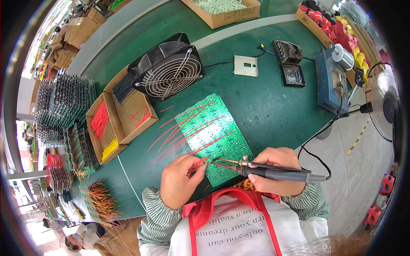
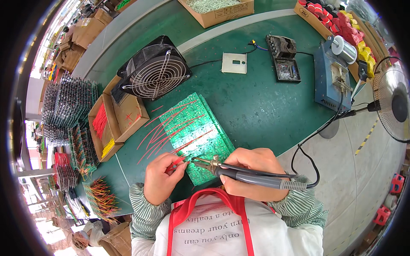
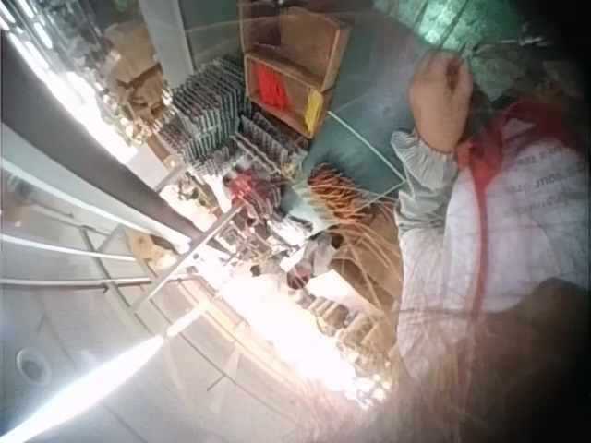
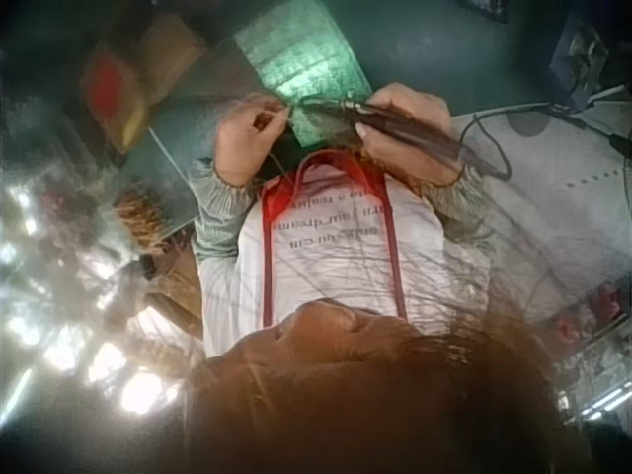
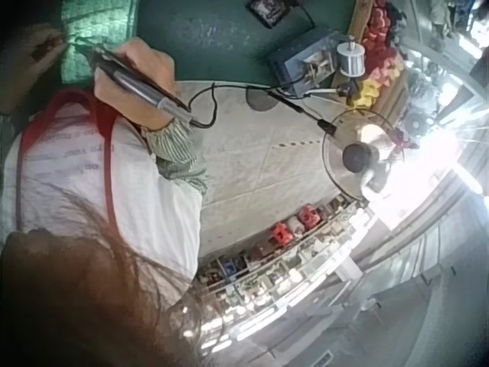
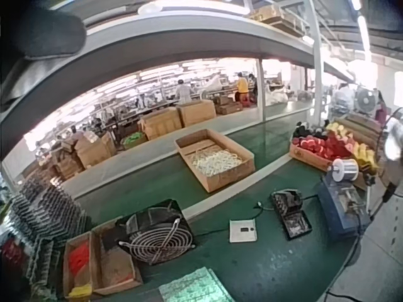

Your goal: The person solders wires onto a circuit board using a soldering iron, attaching wires taken from containers to the board.

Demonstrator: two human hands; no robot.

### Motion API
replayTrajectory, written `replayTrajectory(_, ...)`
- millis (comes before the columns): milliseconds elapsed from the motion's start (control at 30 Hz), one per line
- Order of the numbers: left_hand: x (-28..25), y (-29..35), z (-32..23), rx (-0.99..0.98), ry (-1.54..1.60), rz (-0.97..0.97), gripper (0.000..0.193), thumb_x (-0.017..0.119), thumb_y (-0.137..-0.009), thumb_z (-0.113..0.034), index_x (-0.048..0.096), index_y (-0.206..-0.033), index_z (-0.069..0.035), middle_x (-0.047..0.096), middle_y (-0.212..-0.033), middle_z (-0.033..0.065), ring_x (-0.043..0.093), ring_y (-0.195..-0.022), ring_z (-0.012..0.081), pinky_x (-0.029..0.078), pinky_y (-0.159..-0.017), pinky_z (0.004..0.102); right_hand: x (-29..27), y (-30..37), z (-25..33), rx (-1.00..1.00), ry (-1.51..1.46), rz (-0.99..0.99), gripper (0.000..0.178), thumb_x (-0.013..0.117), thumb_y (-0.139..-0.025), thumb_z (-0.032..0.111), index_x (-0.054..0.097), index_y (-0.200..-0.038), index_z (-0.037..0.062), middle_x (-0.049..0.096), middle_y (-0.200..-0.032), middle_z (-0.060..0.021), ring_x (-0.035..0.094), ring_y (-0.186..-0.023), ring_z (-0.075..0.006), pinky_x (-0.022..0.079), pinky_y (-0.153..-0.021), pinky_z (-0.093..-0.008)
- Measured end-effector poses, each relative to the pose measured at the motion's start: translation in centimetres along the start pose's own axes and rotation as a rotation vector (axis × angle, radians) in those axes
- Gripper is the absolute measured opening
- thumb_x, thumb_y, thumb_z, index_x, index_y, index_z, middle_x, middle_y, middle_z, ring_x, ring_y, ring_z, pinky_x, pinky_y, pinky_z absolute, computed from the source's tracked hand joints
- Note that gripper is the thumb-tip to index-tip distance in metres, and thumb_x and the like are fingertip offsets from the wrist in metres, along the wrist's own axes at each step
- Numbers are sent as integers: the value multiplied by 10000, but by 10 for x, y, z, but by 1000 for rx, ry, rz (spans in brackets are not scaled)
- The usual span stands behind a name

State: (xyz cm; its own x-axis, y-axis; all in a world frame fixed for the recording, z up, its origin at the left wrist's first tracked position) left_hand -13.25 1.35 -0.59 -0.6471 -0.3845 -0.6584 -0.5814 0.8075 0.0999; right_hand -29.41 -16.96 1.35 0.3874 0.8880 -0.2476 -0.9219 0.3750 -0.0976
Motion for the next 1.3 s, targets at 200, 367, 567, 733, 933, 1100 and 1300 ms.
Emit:
replayTrajectory(200,1,-1,2,21,-32,5,115,703,-784,-64,620,-815,8,600,-762,62,521,-567,119,419,-503,242,-4,-3,-1,-54,26,-17,151,728,-703,60,597,-772,26,616,-604,-43,599,-498,-124,440,-467,-251)
replayTrajectory(367,-1,-1,0,29,-38,1,112,703,-783,-58,620,-818,8,598,-757,68,522,-564,117,421,-508,242,-8,-2,0,-46,17,-18,159,727,-709,55,589,-777,14,627,-614,-45,603,-499,-122,440,-460,-248)
replayTrajectory(567,-42,-2,0,47,-371,-366,61,685,-793,-57,652,-817,-12,620,-767,109,597,-628,247,479,-559,313,-15,5,3,-47,45,-40,160,717,-707,35,579,-784,10,636,-624,-48,604,-506,-107,444,-462,-242)
replayTrajectory(733,-14,-2,-17,161,-135,-178,86,701,-785,-52,647,-817,6,584,-747,69,504,-562,146,406,-501,266,-18,11,-1,-40,81,-87,165,712,-701,24,572,-789,14,626,-616,-42,586,-493,-92,428,-456,-232)
replayTrajectory(933,13,-11,-12,125,-20,-54,104,714,-777,-58,644,-816,7,584,-759,65,505,-560,128,413,-509,259,-19,12,-2,-28,95,-86,168,713,-698,33,571,-786,16,619,-608,-40,571,-484,-84,414,-447,-230)
replayTrajectory(1100,13,-14,-14,110,-88,-8,108,704,-790,-97,628,-807,-23,592,-750,80,610,-594,217,487,-541,324,-15,8,-7,-45,78,-98,177,717,-688,35,569,-781,16,613,-600,-41,568,-483,-84,412,-446,-231)
replayTrajectory(1300,13,-15,-14,93,-76,2,118,707,-789,-104,623,-794,-22,591,-748,77,622,-609,217,493,-544,324,-19,8,-8,-53,79,-97,181,722,-685,33,566,-776,16,615,-600,-41,569,-477,-90,407,-444,-231)
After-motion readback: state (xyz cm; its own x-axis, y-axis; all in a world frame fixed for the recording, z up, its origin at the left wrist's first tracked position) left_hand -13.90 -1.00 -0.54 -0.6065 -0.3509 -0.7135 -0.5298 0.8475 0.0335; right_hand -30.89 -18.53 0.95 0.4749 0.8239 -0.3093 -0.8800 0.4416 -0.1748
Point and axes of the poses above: each hand's wrist, its own y-axis away from the middle knuckle, its own x-axis out of the palm, z = x × y, the point moved 1 cm from there along -y, towards the middle knuckle
